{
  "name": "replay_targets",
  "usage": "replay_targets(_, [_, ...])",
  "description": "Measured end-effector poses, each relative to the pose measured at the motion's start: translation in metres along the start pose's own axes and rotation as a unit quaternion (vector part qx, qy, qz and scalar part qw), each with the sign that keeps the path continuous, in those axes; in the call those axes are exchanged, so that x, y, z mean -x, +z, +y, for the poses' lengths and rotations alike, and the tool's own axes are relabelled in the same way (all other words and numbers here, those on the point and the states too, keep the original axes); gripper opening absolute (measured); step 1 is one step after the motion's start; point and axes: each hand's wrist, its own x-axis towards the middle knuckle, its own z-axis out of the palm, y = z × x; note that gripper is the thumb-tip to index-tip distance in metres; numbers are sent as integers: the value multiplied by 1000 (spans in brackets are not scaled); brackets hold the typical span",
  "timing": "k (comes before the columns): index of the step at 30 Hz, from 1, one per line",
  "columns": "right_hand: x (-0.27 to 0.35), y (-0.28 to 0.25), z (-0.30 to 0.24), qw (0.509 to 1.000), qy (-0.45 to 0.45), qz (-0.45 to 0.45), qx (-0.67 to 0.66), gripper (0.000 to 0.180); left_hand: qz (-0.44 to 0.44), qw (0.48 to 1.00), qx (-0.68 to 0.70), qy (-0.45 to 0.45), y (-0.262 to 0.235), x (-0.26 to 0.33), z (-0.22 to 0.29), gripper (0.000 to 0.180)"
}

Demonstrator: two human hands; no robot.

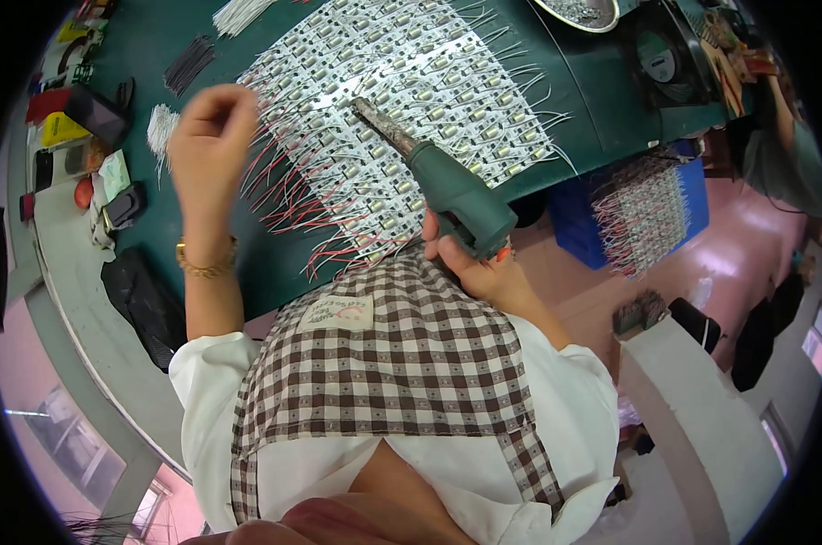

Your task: The person solders electronic components and wires onto LED light panels using a soldering iron.

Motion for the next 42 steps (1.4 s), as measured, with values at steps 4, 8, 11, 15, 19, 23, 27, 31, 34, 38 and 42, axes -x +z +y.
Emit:
replay_targets(4, [0, -2, 4, 1000, -22, -17, -4, 43, -98, 989, -85, 65, 36, 15, -7, 8])
replay_targets(8, [4, -5, 5, 1000, -7, -19, 18, 58, -104, 983, -139, 54, 41, 15, -25, 10])
replay_targets(11, [5, -5, 0, 999, 26, -16, 37, 71, -115, 984, -132, 17, 39, 13, -26, 10])
replay_targets(15, [8, -12, -2, 993, 51, -56, 92, 70, -125, 986, -110, 10, 38, 11, -26, 9])
replay_targets(19, [5, -9, -3, 990, 49, -80, 109, 62, -142, 984, -111, 15, 36, 9, -26, 10])
replay_targets(23, [4, -8, -6, 982, 71, -76, 155, 57, -143, 980, -129, 42, 35, 7, -25, 10])
replay_targets(27, [5, -4, -3, 983, 64, -66, 160, 50, -142, 980, -130, 41, 35, 7, -25, 10])
replay_targets(31, [6, -8, -1, 969, 47, -97, 224, 46, -150, 979, -134, 22, 34, 7, -23, 11])
replay_targets(34, [-1, -2, -14, 959, 37, -97, 262, 46, -150, 980, -129, 27, 35, 6, -23, 12])
replay_targets(38, [8, -8, 0, 967, 73, -74, 232, 47, -154, 977, -142, 41, 35, 5, -23, 12])
replay_targets(42, [3, 8, -25, 993, 7, -21, 120, 35, -157, 978, -135, 30, 34, 5, -23, 12])
